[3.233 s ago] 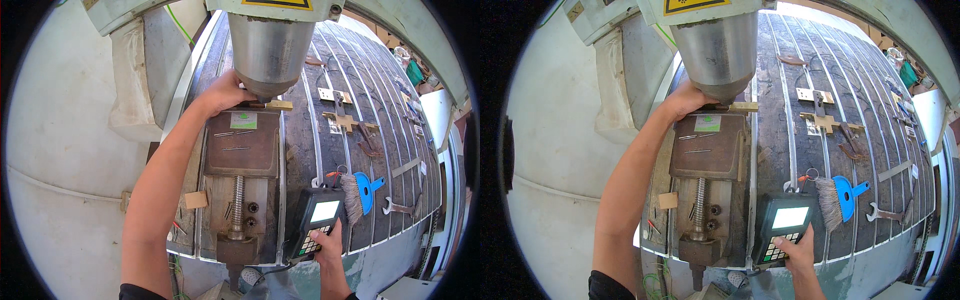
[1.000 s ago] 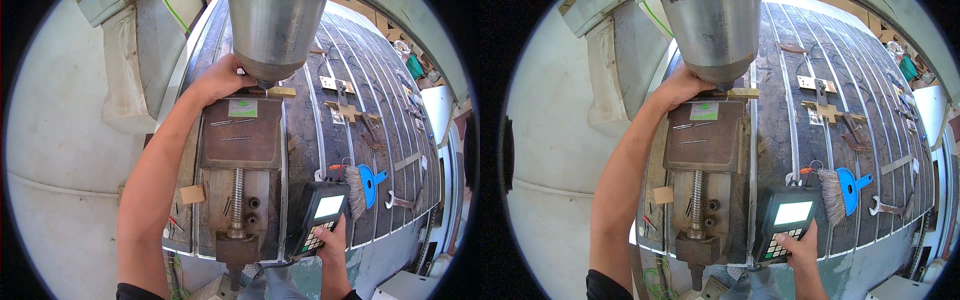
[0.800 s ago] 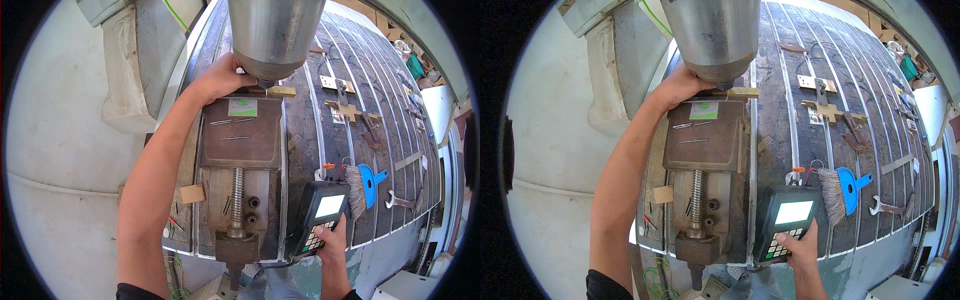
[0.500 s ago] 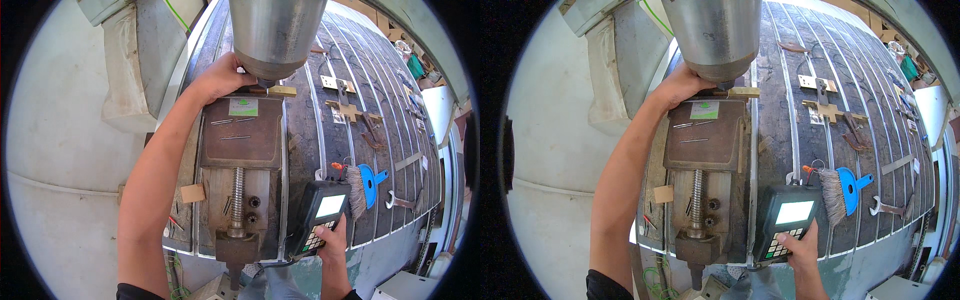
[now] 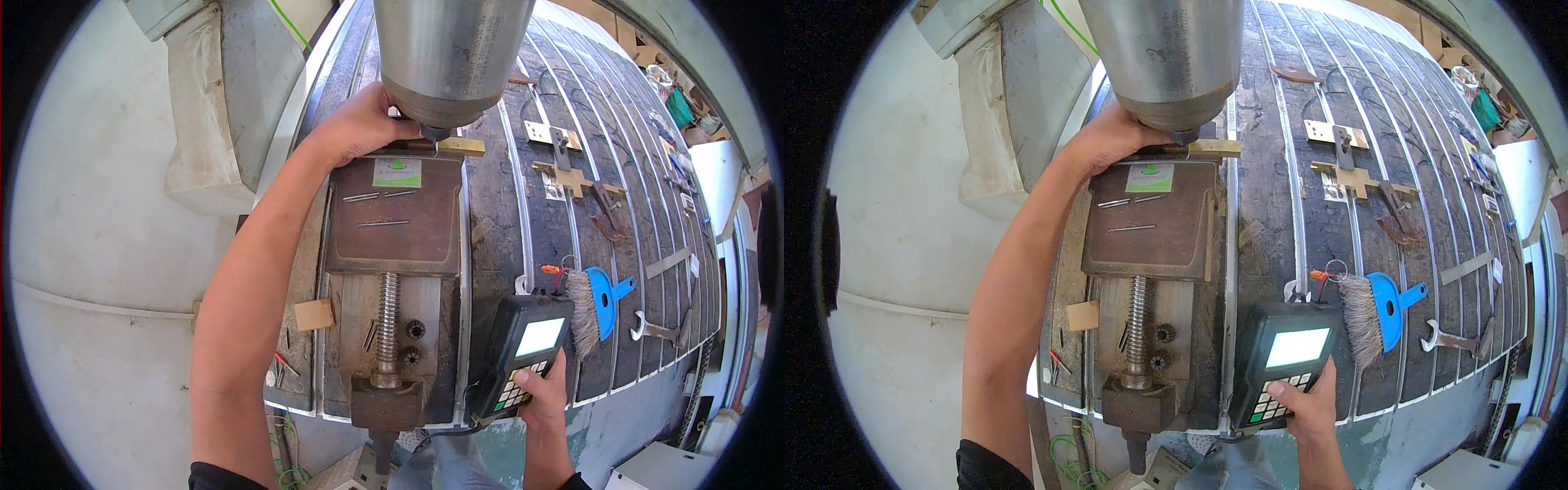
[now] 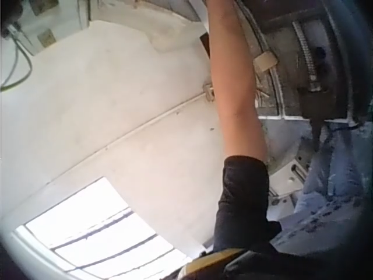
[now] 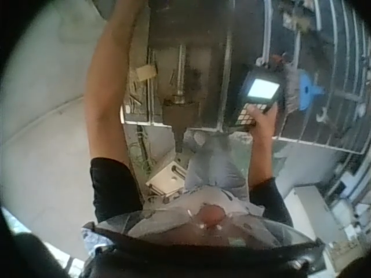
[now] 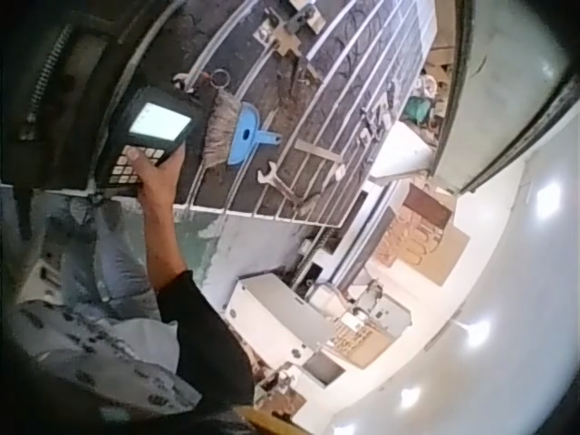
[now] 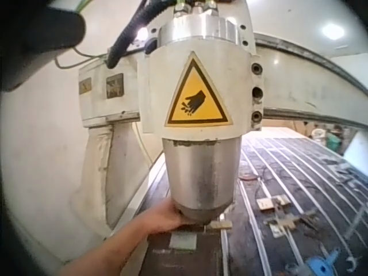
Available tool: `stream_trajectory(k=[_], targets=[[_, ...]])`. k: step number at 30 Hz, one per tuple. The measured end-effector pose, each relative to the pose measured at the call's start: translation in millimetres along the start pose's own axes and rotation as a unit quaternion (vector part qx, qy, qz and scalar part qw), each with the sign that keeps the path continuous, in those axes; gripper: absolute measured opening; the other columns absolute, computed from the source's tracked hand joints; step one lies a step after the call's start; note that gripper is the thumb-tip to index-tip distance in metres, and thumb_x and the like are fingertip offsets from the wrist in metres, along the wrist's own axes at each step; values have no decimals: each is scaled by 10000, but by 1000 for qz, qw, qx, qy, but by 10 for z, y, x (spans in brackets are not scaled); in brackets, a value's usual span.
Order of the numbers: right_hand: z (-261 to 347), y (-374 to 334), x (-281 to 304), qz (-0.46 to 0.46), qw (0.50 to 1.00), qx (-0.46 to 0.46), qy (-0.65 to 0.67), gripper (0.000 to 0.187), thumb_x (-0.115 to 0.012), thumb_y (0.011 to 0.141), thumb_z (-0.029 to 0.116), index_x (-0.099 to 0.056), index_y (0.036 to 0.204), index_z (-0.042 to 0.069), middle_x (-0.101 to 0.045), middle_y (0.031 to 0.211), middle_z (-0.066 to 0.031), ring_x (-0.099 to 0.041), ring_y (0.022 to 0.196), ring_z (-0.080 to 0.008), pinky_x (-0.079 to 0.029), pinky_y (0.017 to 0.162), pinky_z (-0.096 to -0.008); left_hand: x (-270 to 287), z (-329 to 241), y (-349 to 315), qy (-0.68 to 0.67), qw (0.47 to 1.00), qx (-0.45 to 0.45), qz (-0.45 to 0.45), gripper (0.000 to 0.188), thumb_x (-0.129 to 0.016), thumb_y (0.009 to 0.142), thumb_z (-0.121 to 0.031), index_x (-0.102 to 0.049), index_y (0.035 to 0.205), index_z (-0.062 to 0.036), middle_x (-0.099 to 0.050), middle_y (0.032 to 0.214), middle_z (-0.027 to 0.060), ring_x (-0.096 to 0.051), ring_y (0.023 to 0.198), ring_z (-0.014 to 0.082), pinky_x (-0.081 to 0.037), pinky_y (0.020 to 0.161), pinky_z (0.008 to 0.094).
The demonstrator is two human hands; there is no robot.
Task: The recorder uses a handheld controller to operate a CNC machine and then checks a workpiece.
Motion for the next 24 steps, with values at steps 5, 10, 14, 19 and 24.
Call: stream_trajectory(k=[5,10,14,19,24], targets=[[0,6,10,8,1000,-1,3,682,-771,557,62,-429,1146,16,-576,954,-82,-590,844,-173,-496,746,-313,-11,1,0,-16,1000,-22,6,356,-677,730,-43,-597,1073,0,-619,1055,94,-556,996,181,-417,897,311],[-9,-3,25,-2,1000,1,3,682,-770,558,62,-431,1147,18,-577,953,-81,-592,836,-173,-497,747,-313,-22,35,39,-29,999,0,23,366,-689,730,-54,-590,1078,0,-616,1053,97,-552,1004,180,-416,899,310],[-7,1,1,4,1000,-1,4,684,-770,558,61,-429,1149,18,-578,956,-82,-594,839,-173,-500,745,-310,-30,37,21,-7,1000,-17,3,377,-687,742,-68,-577,1096,0,-615,1055,97,-556,998,177,-425,889,306],[-7,1,16,2,1000,-5,3,688,-771,556,67,-430,1151,17,-578,956,-81,-594,841,-172,-501,743,-309,-12,70,37,-6,1000,-14,15,376,-677,756,-73,-568,1108,2,-612,1079,106,-558,1002,178,-427,886,304],[-8,-4,4,-5,1000,-5,-3,691,-770,556,69,-429,1156,16,-577,959,-81,-593,838,-170,-499,744,-309,-20,64,29,1,1000,-11,12,381,-677,757,-74,-565,1114,-4,-612,1086,112,-557,1018,181,-427,889,305]])
Point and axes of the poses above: each hand's wrist, its own y-axis towards the middle knuckle, its own x-axis out of the back of the hand, z = x × y, the point moved 2 cm from there along y, towards the middle knuckle
